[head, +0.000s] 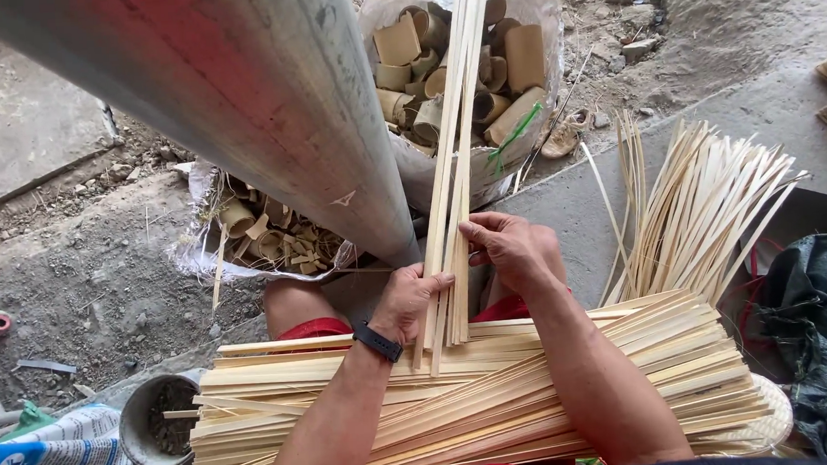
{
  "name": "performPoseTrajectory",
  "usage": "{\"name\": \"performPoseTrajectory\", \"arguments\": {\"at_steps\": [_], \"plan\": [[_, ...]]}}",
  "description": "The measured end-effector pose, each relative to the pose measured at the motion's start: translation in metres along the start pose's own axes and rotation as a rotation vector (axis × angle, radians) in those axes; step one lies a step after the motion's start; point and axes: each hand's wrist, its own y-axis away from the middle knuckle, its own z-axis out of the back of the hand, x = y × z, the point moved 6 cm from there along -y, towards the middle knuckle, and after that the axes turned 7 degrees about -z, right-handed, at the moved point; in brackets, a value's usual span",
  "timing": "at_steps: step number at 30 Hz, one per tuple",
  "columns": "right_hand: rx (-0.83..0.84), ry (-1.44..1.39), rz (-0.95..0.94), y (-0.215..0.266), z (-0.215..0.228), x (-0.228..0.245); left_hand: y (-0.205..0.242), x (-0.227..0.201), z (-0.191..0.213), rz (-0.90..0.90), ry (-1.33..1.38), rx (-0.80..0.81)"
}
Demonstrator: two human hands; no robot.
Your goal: The person wraps several bamboo strips around a vertical metal post and pulls them back and forth by hand. The person also selects and sorts the strips from a pile.
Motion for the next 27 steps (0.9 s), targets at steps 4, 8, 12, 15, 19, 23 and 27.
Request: {"name": "performPoseTrajectory", "arguments": {"at_steps": [4,8,12,15,19,23,27], "plan": [[-0.030,0.038,0.026,0.000,0.001,0.000,-0.004,-0.003,0.008,-0.033,-0.067,-0.018],[-0.035,0.043,-0.036,0.000,0.002,-0.003,-0.007,-0.004,0.012,-0.062,-0.102,-0.003],[0.022,-0.005,-0.044,-0.002,0.003,-0.003,-0.007,-0.006,0.010,-0.056,-0.093,0.017],[0.017,-0.014,-0.058,-0.003,0.004,-0.006,-0.004,-0.007,0.009,-0.013,-0.093,0.011],[0.002,-0.029,-0.065,-0.005,0.004,-0.007,-0.003,-0.010,0.009,0.005,-0.119,0.001],[0.051,-0.053,-0.073,-0.008,0.005,-0.010,-0.003,-0.011,0.007,0.030,-0.083,0.020],[0.098,-0.067,-0.076,-0.012,0.004,-0.013,0.000,-0.014,0.004,0.024,-0.116,0.091]]}}
